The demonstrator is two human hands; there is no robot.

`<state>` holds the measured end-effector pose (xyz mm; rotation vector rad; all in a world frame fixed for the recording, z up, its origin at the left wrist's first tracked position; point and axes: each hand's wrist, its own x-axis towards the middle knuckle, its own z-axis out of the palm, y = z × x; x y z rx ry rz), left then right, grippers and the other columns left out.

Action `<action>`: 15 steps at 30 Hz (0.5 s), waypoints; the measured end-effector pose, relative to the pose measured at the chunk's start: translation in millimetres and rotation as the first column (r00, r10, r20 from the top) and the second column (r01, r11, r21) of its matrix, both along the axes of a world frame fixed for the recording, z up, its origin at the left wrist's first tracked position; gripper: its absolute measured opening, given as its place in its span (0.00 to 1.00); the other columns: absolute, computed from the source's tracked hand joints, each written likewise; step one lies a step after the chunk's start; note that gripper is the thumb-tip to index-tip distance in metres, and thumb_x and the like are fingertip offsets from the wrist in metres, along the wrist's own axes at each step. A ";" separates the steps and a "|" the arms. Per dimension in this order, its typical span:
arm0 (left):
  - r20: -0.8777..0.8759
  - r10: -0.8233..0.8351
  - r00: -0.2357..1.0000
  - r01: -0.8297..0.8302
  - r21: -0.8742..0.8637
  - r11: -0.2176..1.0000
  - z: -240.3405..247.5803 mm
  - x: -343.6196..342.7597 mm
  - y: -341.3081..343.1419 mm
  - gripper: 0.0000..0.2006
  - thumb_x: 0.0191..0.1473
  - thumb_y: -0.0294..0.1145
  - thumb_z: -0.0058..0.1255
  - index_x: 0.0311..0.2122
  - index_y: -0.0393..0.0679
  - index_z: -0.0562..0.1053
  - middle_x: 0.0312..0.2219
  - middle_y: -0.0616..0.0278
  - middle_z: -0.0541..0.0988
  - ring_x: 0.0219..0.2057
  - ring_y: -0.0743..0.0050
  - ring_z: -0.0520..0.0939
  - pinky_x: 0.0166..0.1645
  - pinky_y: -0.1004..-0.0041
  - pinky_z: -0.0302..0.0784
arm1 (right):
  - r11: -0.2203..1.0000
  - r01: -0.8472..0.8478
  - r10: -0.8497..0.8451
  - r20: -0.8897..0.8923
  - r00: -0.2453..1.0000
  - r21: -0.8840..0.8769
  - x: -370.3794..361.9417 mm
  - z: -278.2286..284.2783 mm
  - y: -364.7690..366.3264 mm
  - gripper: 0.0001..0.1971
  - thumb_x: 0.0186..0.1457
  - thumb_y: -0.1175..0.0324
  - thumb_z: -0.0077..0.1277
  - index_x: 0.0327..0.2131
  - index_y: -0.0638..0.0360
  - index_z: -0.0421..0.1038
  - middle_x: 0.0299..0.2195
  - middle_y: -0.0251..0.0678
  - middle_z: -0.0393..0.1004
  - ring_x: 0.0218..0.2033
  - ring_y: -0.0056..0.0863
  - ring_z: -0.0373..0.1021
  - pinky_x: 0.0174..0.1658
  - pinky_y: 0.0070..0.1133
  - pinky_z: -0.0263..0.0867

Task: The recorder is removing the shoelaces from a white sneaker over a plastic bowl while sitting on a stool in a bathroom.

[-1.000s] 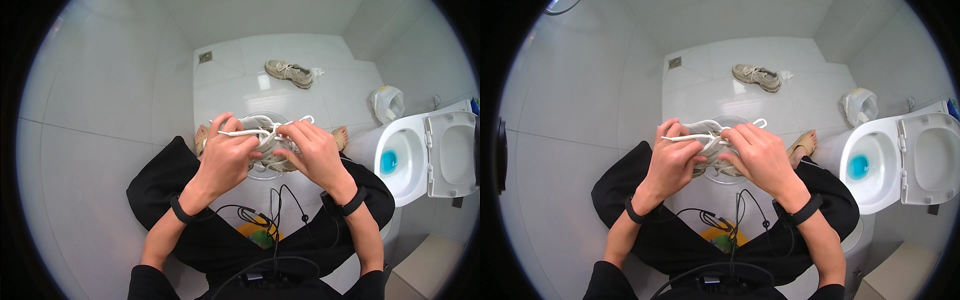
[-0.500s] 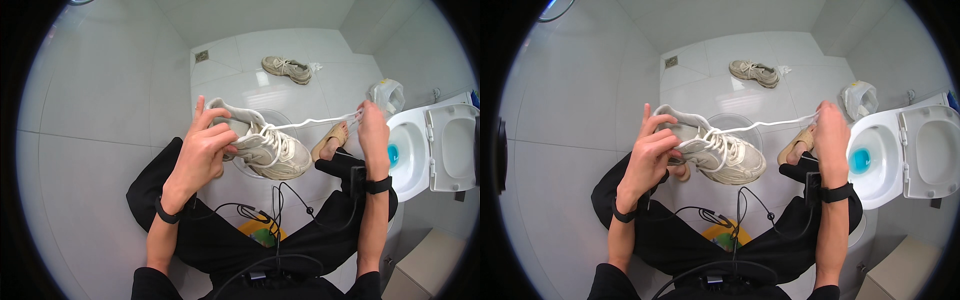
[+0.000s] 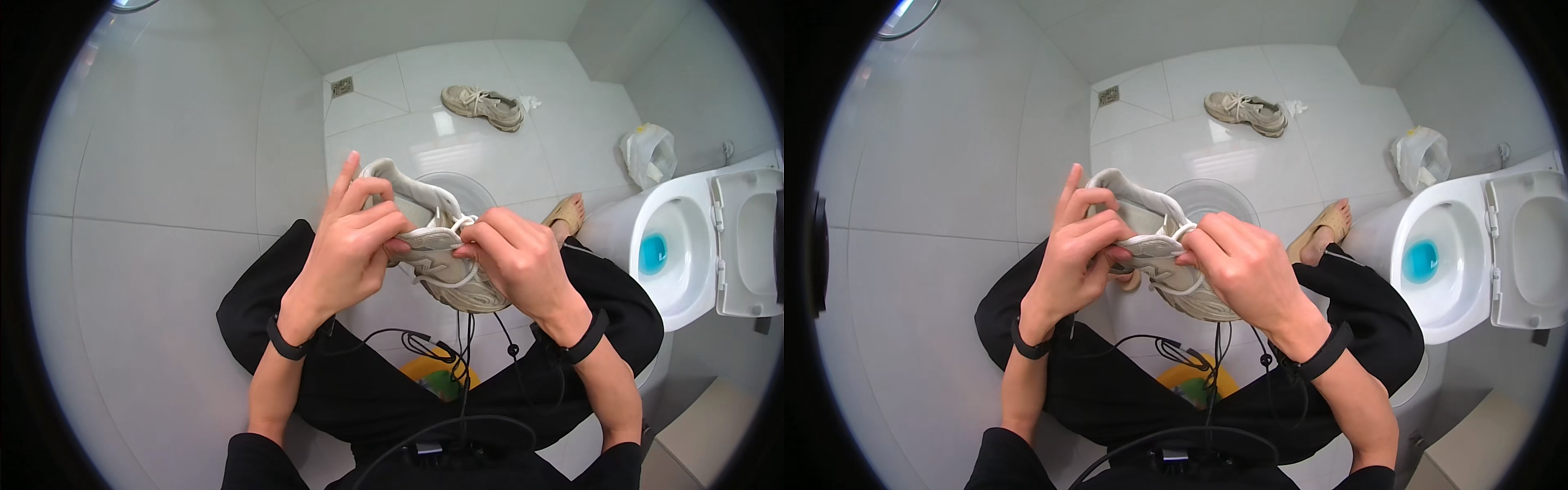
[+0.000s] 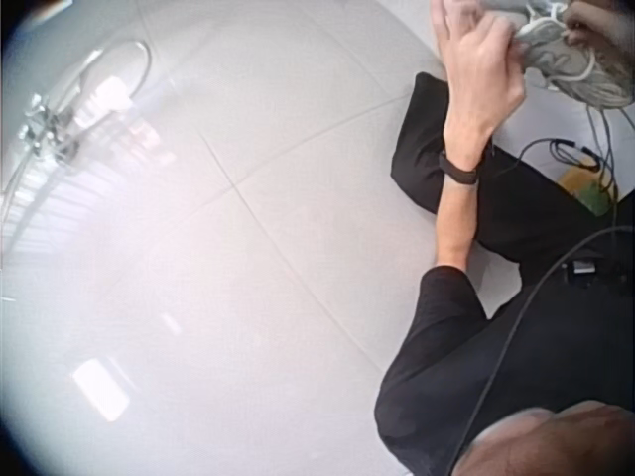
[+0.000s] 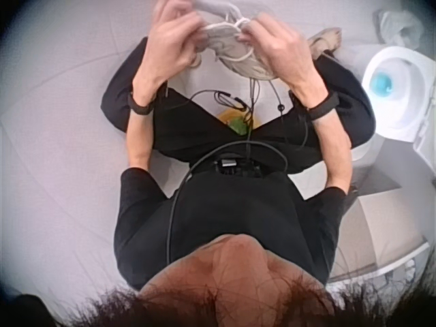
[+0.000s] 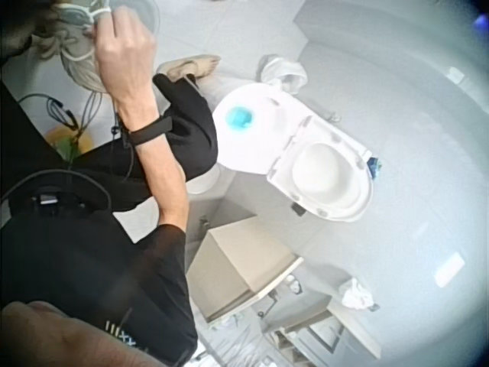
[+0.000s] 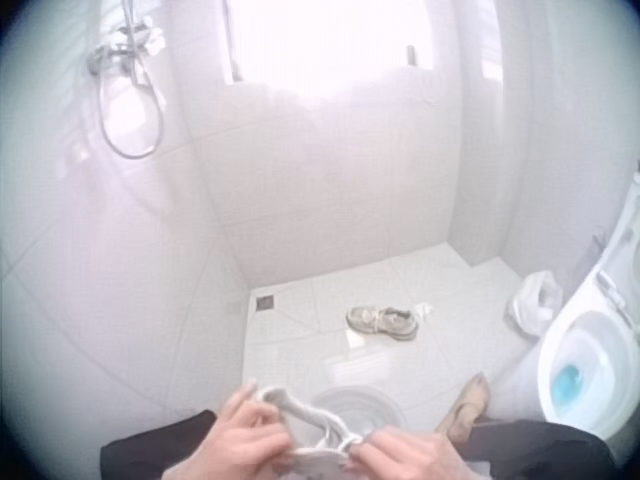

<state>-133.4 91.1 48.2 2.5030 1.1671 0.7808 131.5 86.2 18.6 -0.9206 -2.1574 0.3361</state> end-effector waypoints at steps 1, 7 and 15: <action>-0.033 -0.023 0.999 0.022 -0.035 0.999 -0.9 3.1 -0.8 0.10 0.44 0.18 0.57 0.34 0.40 0.80 0.27 0.63 0.76 0.47 0.57 0.77 0.78 0.42 0.52 | 0.999 0.024 -0.025 0.034 0.999 0.041 1.5 -2.9 -1.1 0.10 0.56 0.67 0.68 0.35 0.59 0.76 0.29 0.33 0.72 0.29 0.32 0.74 0.28 0.29 0.71; -0.053 0.046 0.998 -0.049 -0.044 0.998 -19.9 21.8 -13.2 0.16 0.54 0.41 0.67 0.38 0.38 0.79 0.28 0.61 0.70 0.38 0.60 0.71 0.63 0.56 0.55 | 0.998 0.049 -0.045 -0.087 0.995 0.044 -1.5 1.9 -1.2 0.07 0.59 0.72 0.66 0.35 0.62 0.76 0.29 0.33 0.71 0.29 0.32 0.72 0.30 0.28 0.69; 0.056 0.018 0.998 -0.015 -0.046 0.999 0.6 14.4 -4.7 0.15 0.56 0.45 0.71 0.32 0.44 0.82 0.25 0.65 0.66 0.37 0.65 0.69 0.61 0.58 0.57 | 0.417 -0.695 -0.285 -0.811 0.511 -0.585 26.8 8.9 5.4 0.11 0.63 0.67 0.63 0.35 0.65 0.76 0.37 0.32 0.69 0.38 0.27 0.66 0.43 0.24 0.64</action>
